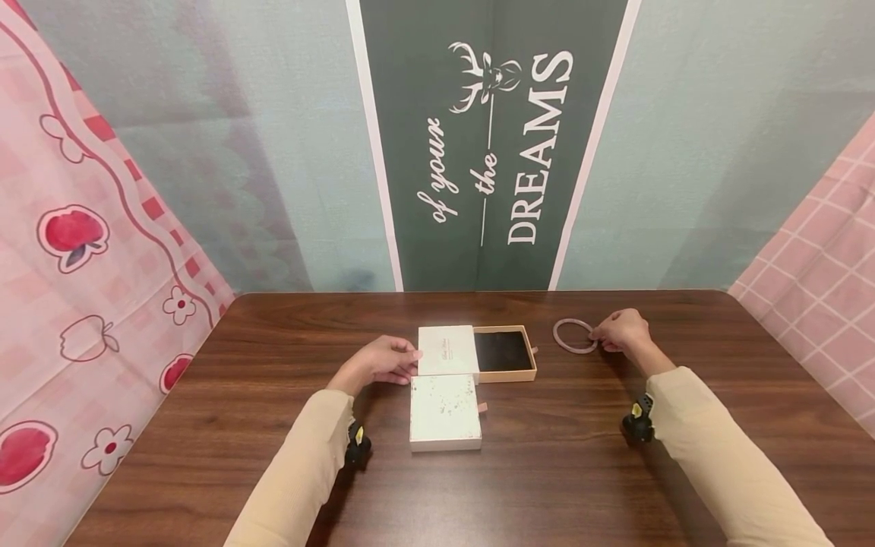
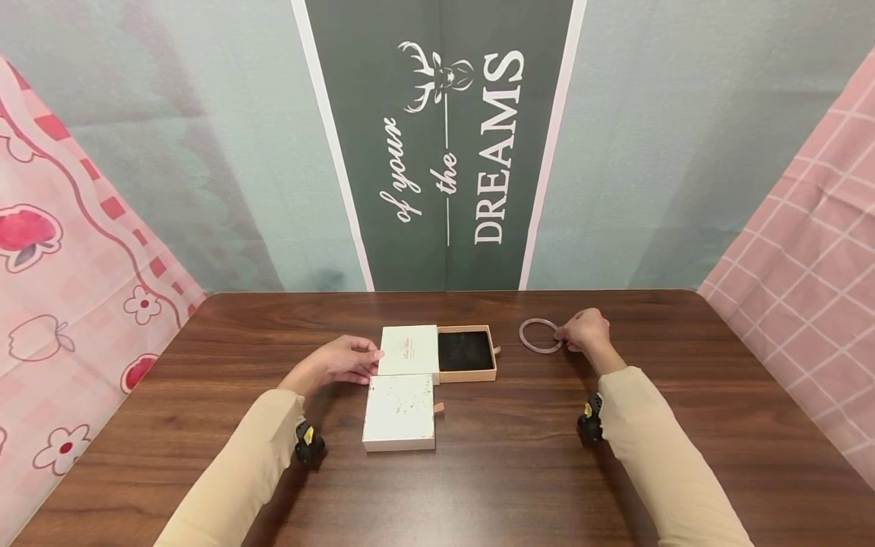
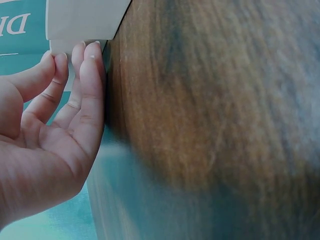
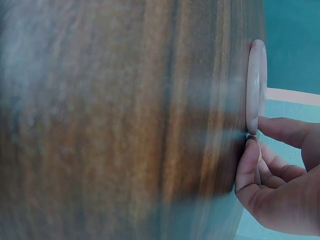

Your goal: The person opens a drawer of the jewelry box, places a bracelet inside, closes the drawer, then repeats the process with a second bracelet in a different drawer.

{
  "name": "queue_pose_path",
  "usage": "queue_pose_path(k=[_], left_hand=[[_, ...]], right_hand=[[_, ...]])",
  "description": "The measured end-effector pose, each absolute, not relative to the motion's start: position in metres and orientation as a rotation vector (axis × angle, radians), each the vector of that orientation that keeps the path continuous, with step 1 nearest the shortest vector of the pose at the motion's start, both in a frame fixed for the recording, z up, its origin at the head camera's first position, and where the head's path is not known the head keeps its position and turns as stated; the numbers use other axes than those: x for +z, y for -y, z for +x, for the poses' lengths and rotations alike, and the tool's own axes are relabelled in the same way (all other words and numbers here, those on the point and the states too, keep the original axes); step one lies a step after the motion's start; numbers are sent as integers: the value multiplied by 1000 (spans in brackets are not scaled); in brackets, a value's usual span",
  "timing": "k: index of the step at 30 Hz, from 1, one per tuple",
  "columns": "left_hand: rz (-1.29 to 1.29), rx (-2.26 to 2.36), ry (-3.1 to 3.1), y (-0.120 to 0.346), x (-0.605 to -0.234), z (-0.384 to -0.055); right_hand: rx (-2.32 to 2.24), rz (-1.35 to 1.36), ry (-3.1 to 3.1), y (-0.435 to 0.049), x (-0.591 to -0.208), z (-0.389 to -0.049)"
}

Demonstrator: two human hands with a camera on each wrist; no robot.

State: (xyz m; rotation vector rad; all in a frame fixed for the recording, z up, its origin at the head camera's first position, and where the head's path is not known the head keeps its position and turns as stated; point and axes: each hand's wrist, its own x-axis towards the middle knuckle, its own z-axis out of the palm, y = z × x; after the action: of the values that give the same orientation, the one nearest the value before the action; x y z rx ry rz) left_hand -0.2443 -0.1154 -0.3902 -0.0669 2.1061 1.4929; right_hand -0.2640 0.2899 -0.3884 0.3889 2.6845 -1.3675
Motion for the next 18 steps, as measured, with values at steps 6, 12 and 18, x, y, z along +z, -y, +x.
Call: queue_pose_path(k=[6, 12, 18], left_hand=[[-69, 1499, -2094, 115, -391, -244], [-66, 1508, -2081, 115, -391, -245], [-59, 1507, -2082, 116, -391, -245]], right_hand=[[-1354, 384, -2704, -290, -390, -265], [-1369, 393, -2667, -290, -388, -266], [-1370, 358, -2603, -291, -386, -265]])
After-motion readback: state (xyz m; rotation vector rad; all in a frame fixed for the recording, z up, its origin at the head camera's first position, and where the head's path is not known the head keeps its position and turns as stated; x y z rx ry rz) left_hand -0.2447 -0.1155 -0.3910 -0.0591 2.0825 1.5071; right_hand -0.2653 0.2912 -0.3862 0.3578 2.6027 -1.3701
